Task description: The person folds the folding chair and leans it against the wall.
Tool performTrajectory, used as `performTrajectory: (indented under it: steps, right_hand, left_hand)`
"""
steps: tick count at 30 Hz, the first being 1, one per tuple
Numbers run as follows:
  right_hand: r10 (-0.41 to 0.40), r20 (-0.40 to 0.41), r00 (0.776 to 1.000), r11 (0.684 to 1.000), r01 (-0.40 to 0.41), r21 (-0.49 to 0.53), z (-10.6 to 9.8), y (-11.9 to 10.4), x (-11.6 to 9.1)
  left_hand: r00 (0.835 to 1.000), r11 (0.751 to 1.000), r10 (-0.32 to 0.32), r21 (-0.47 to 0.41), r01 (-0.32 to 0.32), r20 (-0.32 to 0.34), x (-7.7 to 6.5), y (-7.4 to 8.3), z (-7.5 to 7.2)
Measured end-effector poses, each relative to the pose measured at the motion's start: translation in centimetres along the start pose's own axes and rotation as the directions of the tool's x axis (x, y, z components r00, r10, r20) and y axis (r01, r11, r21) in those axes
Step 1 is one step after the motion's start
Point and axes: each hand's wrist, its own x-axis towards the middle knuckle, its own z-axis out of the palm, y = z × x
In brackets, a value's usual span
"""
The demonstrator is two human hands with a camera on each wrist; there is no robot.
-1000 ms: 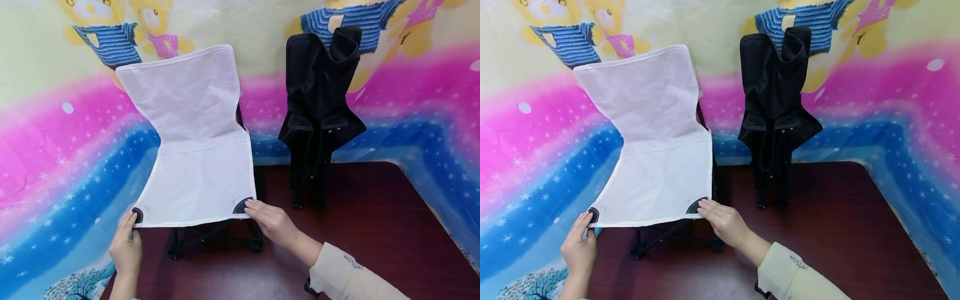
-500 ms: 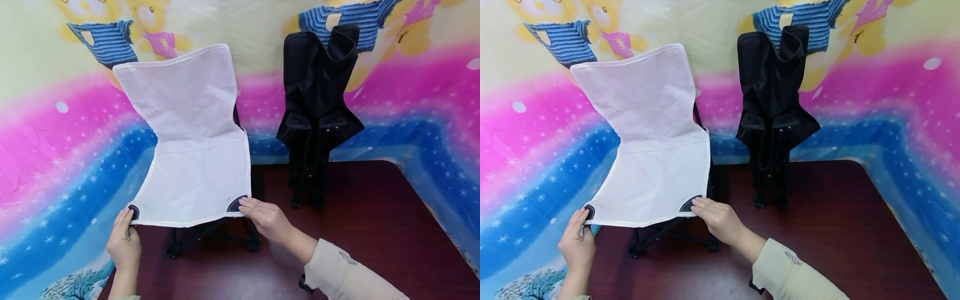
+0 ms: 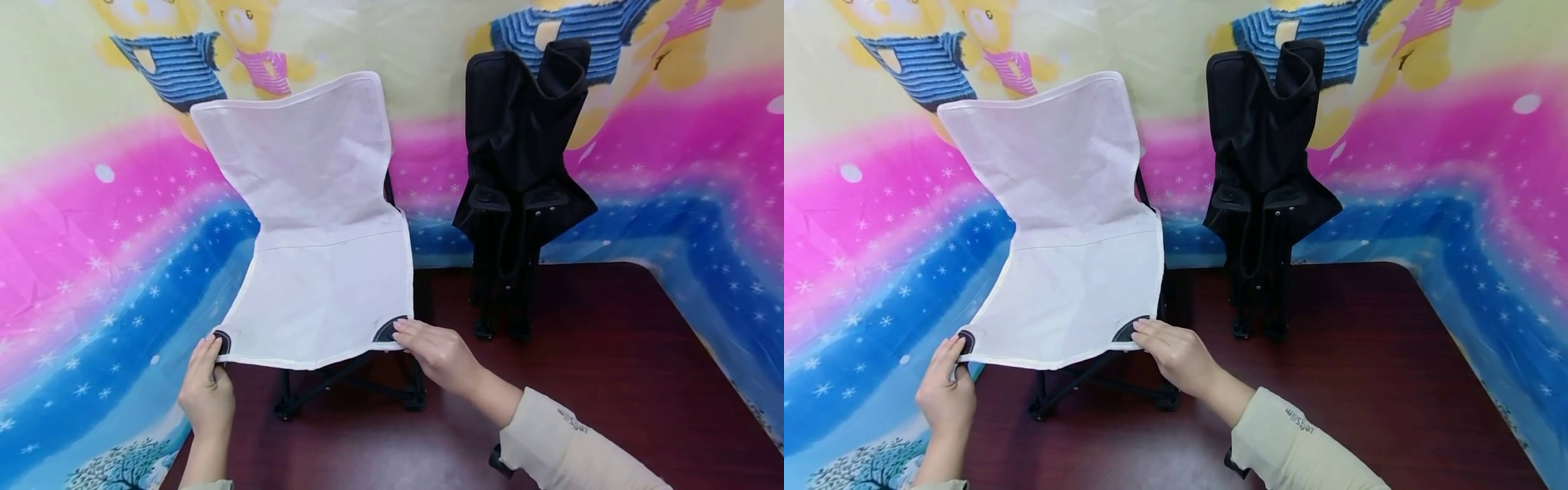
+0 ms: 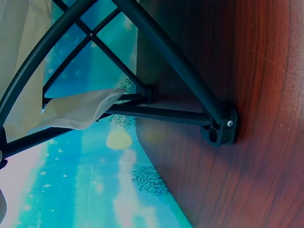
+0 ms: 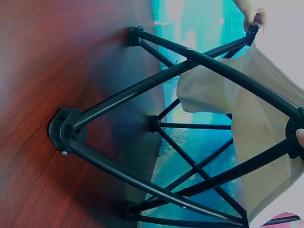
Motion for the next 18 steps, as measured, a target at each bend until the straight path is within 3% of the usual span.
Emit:
performTrajectory:
  steps: [9, 18]
  right_hand:
    - [-0.011, 0.036, 0.999, 1.0, 0.01, 0.011, -0.1, 0.0, 0.6]
    - [-0.023, 0.032, 0.999, 0.999, 0.024, -0.021, -0.4, 0.2, 1.0]
  left_hand:
    - [0.994, 0.995, 0.017, 0.099, -0.028, 0.104, 0.2, 0.2, -0.7]
    - [0.992, 0.994, 0.024, 0.099, -0.036, 0.123, 1.0, 1.1, -0.6]
